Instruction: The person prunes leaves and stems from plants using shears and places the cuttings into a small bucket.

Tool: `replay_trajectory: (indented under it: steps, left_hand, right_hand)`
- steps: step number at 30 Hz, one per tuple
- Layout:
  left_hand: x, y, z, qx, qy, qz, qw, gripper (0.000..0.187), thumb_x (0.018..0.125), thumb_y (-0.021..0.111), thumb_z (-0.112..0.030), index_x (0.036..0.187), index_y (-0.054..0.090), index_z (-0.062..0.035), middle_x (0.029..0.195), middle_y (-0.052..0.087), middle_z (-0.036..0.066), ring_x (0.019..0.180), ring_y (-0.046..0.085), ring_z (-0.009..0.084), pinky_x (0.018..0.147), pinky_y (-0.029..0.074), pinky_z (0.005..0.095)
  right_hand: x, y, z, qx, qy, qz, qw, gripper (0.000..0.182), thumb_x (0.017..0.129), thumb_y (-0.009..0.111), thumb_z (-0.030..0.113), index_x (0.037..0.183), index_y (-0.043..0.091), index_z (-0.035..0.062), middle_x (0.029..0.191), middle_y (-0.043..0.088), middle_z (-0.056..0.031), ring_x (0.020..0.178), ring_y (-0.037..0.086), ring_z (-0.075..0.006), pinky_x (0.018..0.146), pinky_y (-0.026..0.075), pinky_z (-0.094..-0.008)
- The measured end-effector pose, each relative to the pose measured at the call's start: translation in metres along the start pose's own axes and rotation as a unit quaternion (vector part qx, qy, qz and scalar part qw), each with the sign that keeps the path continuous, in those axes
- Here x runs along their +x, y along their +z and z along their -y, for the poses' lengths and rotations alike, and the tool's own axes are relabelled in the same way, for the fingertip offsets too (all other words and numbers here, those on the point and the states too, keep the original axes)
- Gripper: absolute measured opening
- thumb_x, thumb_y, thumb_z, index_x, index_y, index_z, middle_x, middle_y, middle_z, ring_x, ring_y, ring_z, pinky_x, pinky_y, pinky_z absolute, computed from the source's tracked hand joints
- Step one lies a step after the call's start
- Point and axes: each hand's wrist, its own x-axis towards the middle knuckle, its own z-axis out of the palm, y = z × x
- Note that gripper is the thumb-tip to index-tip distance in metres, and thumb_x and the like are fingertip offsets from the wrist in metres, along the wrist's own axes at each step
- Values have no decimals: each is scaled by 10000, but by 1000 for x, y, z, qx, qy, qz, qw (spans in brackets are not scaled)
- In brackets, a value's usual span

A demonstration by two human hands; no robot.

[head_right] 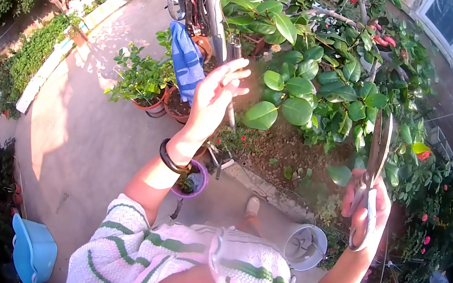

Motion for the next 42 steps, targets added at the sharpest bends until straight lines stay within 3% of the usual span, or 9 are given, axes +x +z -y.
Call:
replay_trajectory:
  steps: [3, 6, 10, 13, 15, 20, 27, 35, 42]
  left_hand:
    - [49, 16, 38, -98, -5, -3, 995, 567, 932, 597, -171, 1412, 346, -4, 1446, 378, 156, 1313, 410, 283, 1065, 392, 456]
    - [91, 40, 46, -191, -175, -152, 954, 581, 934, 564, -114, 1439, 290, -23, 1431, 395, 141, 1351, 353, 268, 1118, 297, 464]
    - [124, 54, 49, -129, -177, -83, 972, 601, 947, 531, -211, 1478, 254, -162, 1413, 400, 131, 1358, 333, 276, 1112, 232, 517]
    - [148, 57, 57, -185, -253, -115, 943, 480, 959, 511, -275, 1415, 387, -195, 1430, 403, 59, 1347, 343, 245, 1088, 286, 514]
    - [155, 58, 70, -199, -188, -163, 948, 289, 962, 521, -209, 1199, 572, -52, 1287, 536, 89, 1196, 484, 204, 1040, 388, 472]
    - [105, 42, 120, -218, -91, -69, 969, 332, 987, 505, -303, 1116, 615, -18, 1287, 548, 100, 1199, 495, 203, 1020, 428, 468]
    - [46, 49, 176, -376, -147, -152, 902, 413, 998, 482, -317, 1315, 479, -53, 1362, 495, 113, 1263, 468, 222, 1037, 421, 380]
    - [85, 24, 125, -267, -104, -84, 954, 417, 985, 468, -198, 1386, 398, -107, 1331, 503, 156, 1167, 555, 244, 994, 477, 378]
    - [72, 28, 152, -234, -132, -129, 955, 394, 977, 532, -279, 1317, 477, -86, 1060, 624, 94, 950, 647, 206, 776, 553, 333]
  right_hand:
    - [7, -18, 1, -2, -13, 6, 1000, 894, 681, 730, 675, 1193, 532, -30, 660, 504, 19, 548, 445, -49, 486, 321, -187]
    - [11, -37, -5, 15, -21, -12, 1000, 904, 675, 729, 677, 1185, 534, -43, 662, 508, 10, 540, 453, -58, 477, 333, -191]
    - [19, -65, -24, 22, 28, -30, 999, 886, 688, 718, 681, 1177, 539, -36, 650, 505, 8, 524, 438, -59, 474, 317, -187]
    - [26, -79, -32, -5, 21, -20, 1000, 889, 681, 717, 692, 1173, 540, -27, 642, 504, 6, 520, 428, -50, 472, 299, -181]
    - [31, -84, -33, -3, 30, -22, 999, 905, 665, 722, 702, 1178, 536, -20, 638, 503, 11, 516, 420, -40, 471, 284, -177]
    - [42, -94, -33, -6, 42, -2, 999, 895, 682, 737, 661, 1198, 509, -34, 693, 502, 10, 540, 431, -55, 482, 311, -188]
    - [67, -87, -34, -26, 42, 12, 999, 864, 674, 766, 633, 1175, 533, -32, 665, 523, 12, 537, 456, -43, 482, 314, -173]
    - [68, -97, -37, 9, 68, 55, 996, 874, 618, 863, 503, 1201, 525, -53, 817, 563, 18, 652, 481, -27, 531, 341, -142]
    - [79, -86, -23, -39, 91, 67, 993, 847, 627, 872, 473, 1204, 533, -45, 795, 526, 21, 646, 482, -33, 538, 365, -153]
